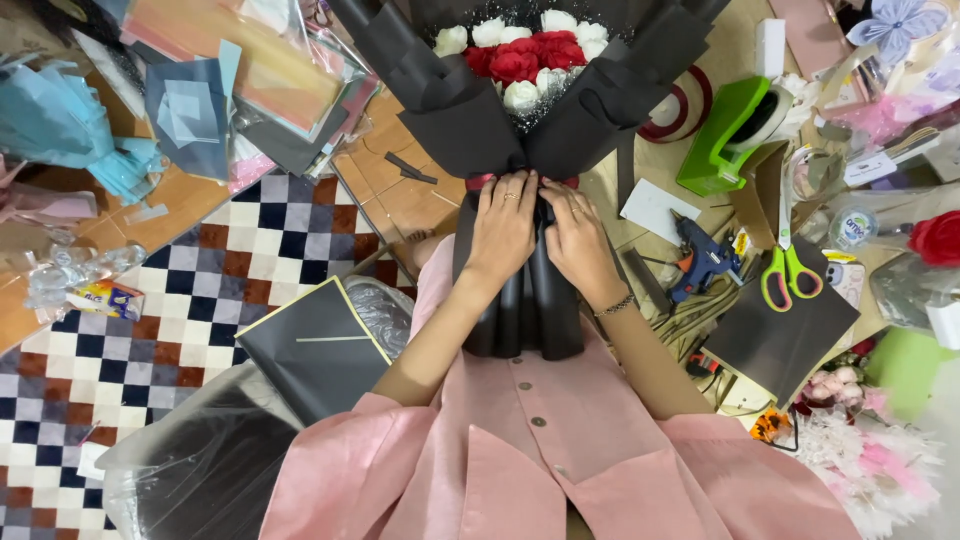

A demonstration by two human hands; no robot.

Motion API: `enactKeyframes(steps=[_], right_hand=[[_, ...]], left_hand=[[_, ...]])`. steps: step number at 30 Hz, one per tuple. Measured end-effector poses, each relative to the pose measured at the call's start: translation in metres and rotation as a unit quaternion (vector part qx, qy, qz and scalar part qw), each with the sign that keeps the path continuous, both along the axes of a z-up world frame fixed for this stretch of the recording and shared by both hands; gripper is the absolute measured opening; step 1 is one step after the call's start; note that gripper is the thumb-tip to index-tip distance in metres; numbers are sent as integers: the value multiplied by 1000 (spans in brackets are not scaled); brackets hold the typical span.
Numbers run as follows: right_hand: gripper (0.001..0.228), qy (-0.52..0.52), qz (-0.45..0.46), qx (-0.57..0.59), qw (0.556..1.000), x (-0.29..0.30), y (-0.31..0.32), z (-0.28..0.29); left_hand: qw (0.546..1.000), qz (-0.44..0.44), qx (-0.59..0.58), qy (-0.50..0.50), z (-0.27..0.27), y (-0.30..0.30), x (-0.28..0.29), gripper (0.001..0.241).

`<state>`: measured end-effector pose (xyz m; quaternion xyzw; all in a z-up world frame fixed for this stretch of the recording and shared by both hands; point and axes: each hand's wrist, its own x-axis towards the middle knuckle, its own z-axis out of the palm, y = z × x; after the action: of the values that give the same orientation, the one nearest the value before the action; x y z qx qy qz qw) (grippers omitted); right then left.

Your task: The person secures a red ribbon around a bouquet wrapped in black paper using a hot glue gun. They then use scissors to trim the ribbon and adjust the wrapping with their hands.

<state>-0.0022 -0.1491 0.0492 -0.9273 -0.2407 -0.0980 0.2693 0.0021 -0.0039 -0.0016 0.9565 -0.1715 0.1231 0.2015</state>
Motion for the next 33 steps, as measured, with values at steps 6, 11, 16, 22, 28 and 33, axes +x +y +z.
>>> enactKeyframes(steps=[6, 11, 16, 22, 28, 33], right_hand=[[47, -9, -6, -22, 1000, 0, -1, 0], [40, -57, -65, -69, 994, -3, -7, -8], [32, -89, -102, -117, 984, -2, -13, -17], [41, -96, -100, -136, 981, 2, -7, -16], [42, -105, -95, -155, 978, 4, -4, -19], [41, -112, -110, -140, 978, 5, 0, -19]], left_hand=[[999, 10, 37, -7, -2, -4, 2, 55], [999, 16, 47, 4, -1, -6, 1, 58], [999, 18, 46, 13, -2, -6, 2, 58], [999, 12, 34, 0, 1, -5, 2, 53], [1000, -9, 5, 2, 4, 1, 0, 49], [999, -36, -1, 26, 5, 5, 0, 55]])
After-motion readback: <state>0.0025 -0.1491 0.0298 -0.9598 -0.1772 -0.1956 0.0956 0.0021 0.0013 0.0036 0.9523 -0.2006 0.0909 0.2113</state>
